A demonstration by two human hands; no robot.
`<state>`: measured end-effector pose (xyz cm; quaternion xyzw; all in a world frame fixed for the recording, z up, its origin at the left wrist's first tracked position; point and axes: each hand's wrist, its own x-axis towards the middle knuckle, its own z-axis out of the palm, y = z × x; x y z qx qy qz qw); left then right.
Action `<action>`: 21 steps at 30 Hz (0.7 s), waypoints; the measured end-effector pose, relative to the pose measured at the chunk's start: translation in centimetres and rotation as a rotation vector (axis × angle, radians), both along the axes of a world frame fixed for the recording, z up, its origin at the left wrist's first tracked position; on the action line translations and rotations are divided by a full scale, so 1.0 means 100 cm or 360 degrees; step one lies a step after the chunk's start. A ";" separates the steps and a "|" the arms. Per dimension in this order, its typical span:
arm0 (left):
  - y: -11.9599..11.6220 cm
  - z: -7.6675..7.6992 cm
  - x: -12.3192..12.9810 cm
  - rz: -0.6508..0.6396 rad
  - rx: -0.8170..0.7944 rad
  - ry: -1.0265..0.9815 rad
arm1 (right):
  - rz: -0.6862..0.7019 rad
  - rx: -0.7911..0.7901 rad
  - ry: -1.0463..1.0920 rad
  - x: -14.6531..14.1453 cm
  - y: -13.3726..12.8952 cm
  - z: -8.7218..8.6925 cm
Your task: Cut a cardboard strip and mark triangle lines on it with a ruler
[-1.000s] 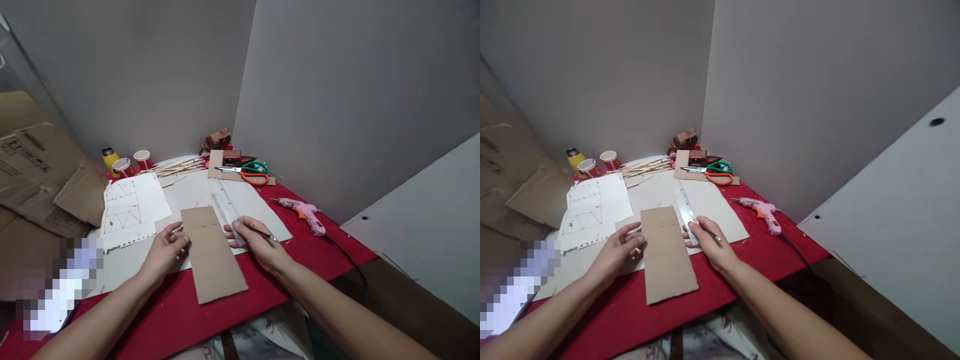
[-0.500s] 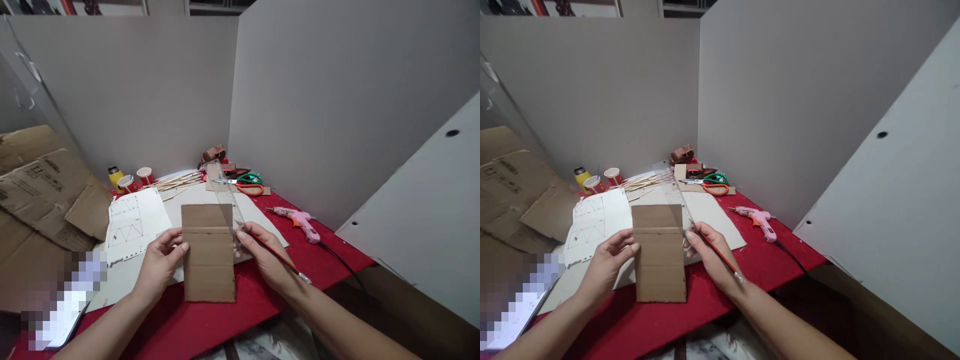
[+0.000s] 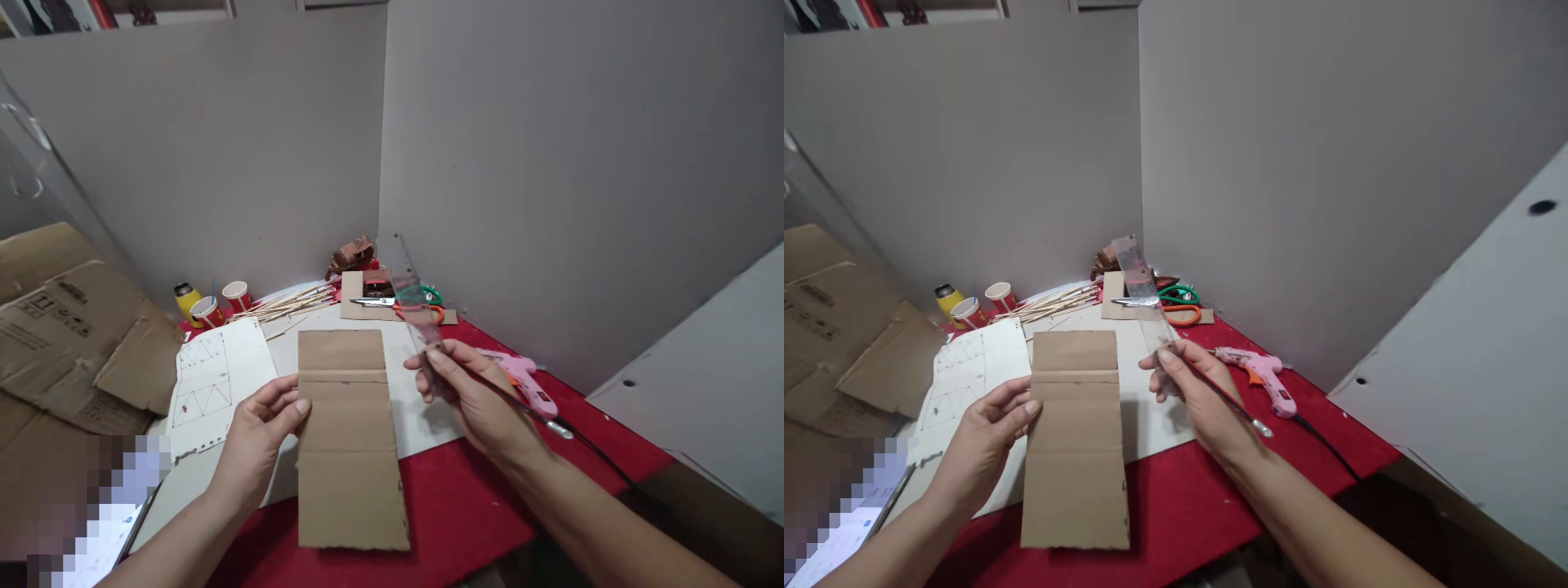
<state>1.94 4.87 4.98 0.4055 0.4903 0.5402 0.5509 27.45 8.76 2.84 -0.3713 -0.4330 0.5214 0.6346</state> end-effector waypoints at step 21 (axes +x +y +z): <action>0.014 -0.048 -0.009 0.0089 -0.0298 0.0075 | 0.0224 -0.0084 -0.0416 0.001 0.055 0.013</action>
